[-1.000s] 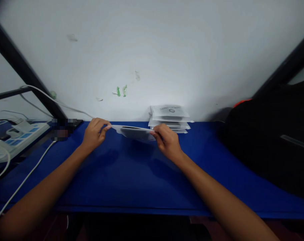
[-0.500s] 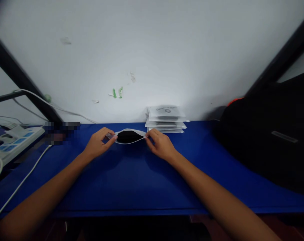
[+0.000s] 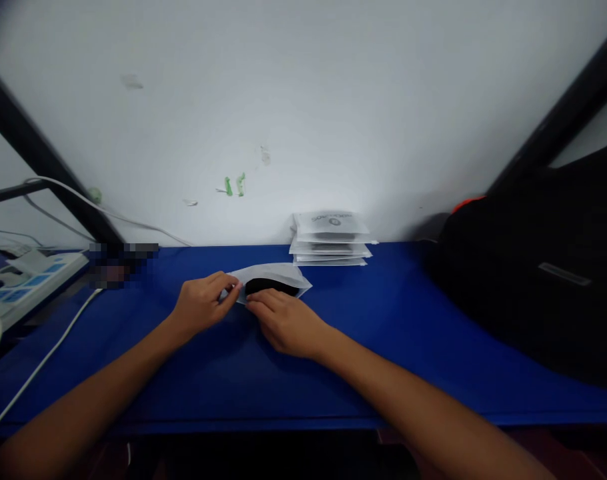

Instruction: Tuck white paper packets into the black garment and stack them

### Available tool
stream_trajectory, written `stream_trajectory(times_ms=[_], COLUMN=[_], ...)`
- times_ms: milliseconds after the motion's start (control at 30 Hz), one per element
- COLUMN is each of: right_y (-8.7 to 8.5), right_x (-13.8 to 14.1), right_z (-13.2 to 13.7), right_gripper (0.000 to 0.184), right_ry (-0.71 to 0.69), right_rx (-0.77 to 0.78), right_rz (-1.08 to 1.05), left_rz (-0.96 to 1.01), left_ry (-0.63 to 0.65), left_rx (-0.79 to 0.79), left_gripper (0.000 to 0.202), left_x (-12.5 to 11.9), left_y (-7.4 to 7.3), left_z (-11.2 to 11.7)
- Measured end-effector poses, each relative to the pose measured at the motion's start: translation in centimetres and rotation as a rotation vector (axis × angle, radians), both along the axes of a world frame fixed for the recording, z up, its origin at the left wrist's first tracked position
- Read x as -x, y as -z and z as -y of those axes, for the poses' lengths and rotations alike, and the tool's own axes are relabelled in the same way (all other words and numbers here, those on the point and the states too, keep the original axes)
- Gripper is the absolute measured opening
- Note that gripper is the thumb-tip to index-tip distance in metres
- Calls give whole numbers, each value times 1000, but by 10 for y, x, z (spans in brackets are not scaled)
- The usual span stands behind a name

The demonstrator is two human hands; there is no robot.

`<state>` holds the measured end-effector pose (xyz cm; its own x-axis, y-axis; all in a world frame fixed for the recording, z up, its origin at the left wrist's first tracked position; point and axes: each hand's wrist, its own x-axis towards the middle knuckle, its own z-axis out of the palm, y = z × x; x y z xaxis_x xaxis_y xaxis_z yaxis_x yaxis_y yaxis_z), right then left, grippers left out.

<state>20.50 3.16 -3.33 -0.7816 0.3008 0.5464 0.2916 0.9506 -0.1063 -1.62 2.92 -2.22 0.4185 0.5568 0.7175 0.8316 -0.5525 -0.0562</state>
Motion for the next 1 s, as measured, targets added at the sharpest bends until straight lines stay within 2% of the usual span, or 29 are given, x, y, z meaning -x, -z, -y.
stream_trajectory(times_ms=[67,200,300,367,533,733,1000], right_y=[5,10,10,9,5,4,1], right_x=[6,3,-2,-3,-5,-8,-16], right_z=[-1,-13,-21,-23,-23,-26,-25], right_gripper=[42,52,44,41,47,29,27], right_ry=[71,303,426,450,376,258,59], right_rx=[65,210,236,204,139,119,141], right_rz=[44,149,280,318,311,299,254], left_rz=[-15,-16,-8,-7,-10,-19,-40], left_ry=[41,101,136,142,134,94,49], left_rx=[-1,14,40,65,133,199,286], left_gripper=[22,21,18,17,17,20,21], left_x=[-3,-5,-5,-5,-4,-2,0], left_y=[0,1,1,2,5,8,9], left_z=[3,5,4,3,1,-1,-2])
